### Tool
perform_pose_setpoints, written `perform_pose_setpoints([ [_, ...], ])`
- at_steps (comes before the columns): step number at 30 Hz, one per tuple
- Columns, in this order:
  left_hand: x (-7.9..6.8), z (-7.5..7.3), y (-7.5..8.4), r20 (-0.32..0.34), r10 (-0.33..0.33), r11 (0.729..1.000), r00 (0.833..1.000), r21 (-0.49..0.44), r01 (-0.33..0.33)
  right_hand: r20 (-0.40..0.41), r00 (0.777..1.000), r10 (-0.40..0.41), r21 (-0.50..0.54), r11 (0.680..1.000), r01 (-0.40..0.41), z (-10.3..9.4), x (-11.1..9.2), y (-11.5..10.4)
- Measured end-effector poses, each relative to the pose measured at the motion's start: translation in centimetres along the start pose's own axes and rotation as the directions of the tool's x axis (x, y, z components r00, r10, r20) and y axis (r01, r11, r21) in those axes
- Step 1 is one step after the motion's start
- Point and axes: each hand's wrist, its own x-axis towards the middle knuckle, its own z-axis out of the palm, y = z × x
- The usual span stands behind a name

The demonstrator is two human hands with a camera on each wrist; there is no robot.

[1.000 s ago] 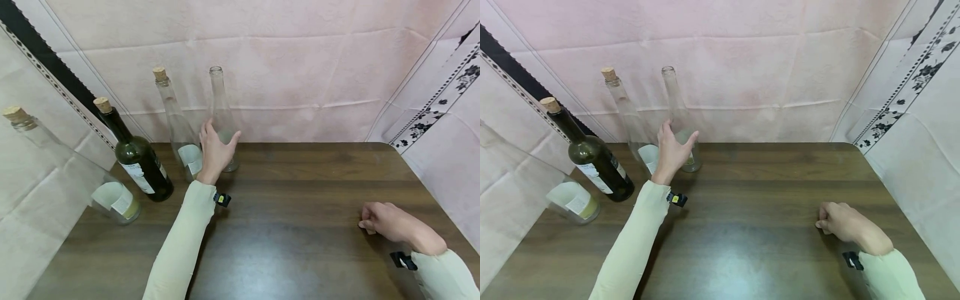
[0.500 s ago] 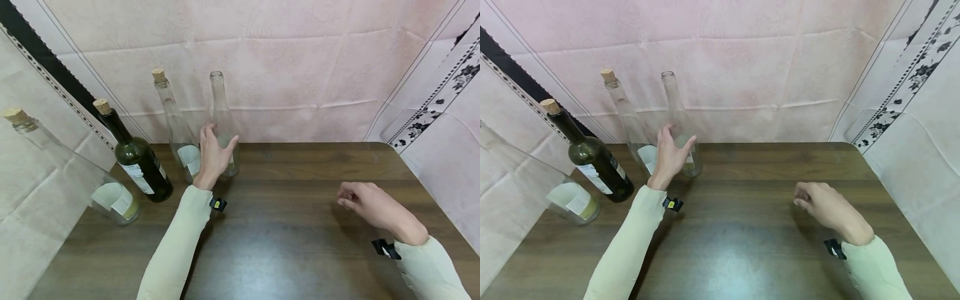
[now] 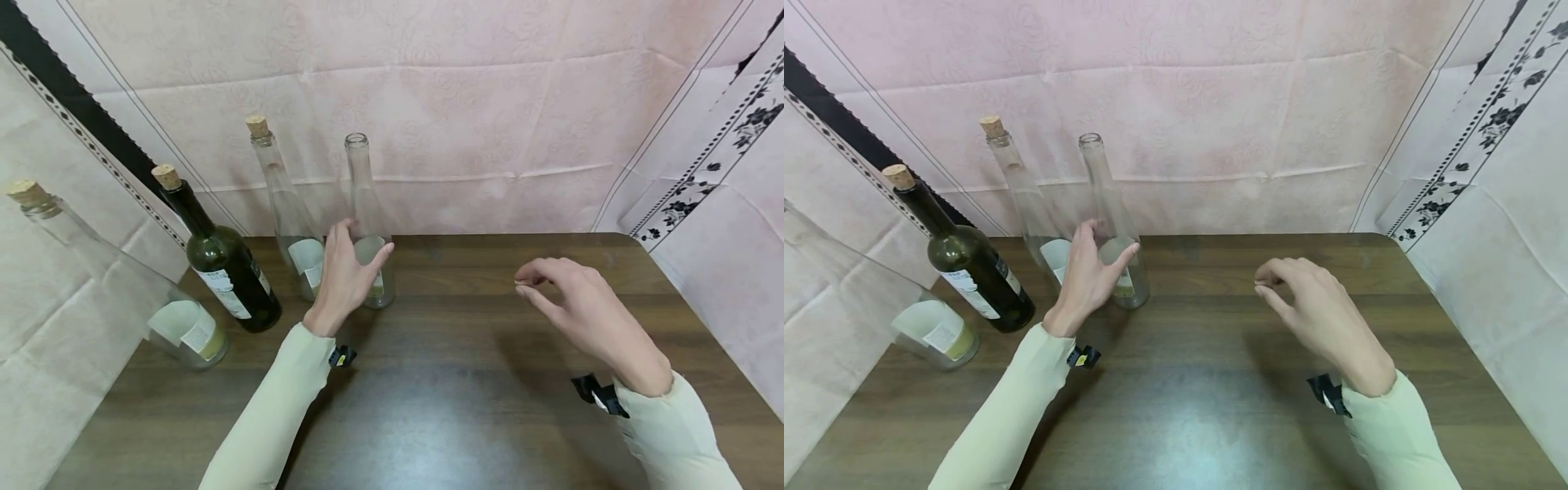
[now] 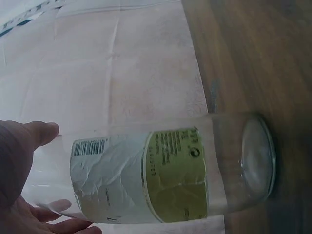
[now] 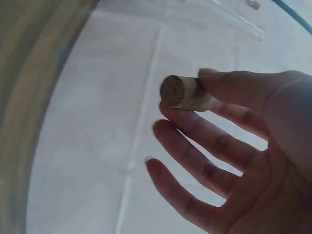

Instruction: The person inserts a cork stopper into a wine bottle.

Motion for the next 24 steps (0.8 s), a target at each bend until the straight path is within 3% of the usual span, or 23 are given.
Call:
perform_pose_setpoints([
  [6,-1.4,-0.4,0.4,0.031,0.045,0.998,0.999,0.050,-0.046,-0.116,0.993,-0.022,0.048,0.998,0.028,-0.5,1.3,-2.3],
  [13,-2.9,-0.8,0.7,0.033,0.129,0.987,0.991,0.096,-0.132,-0.251,0.964,-0.081,0.130,0.985,0.117,-0.6,2.9,-4.5],
  [24,-5.1,-1.5,1.6,0.066,0.237,0.963,0.969,0.114,-0.243,-0.406,0.908,-0.109,0.306,0.920,0.247,-0.5,5.3,-8.9],
])
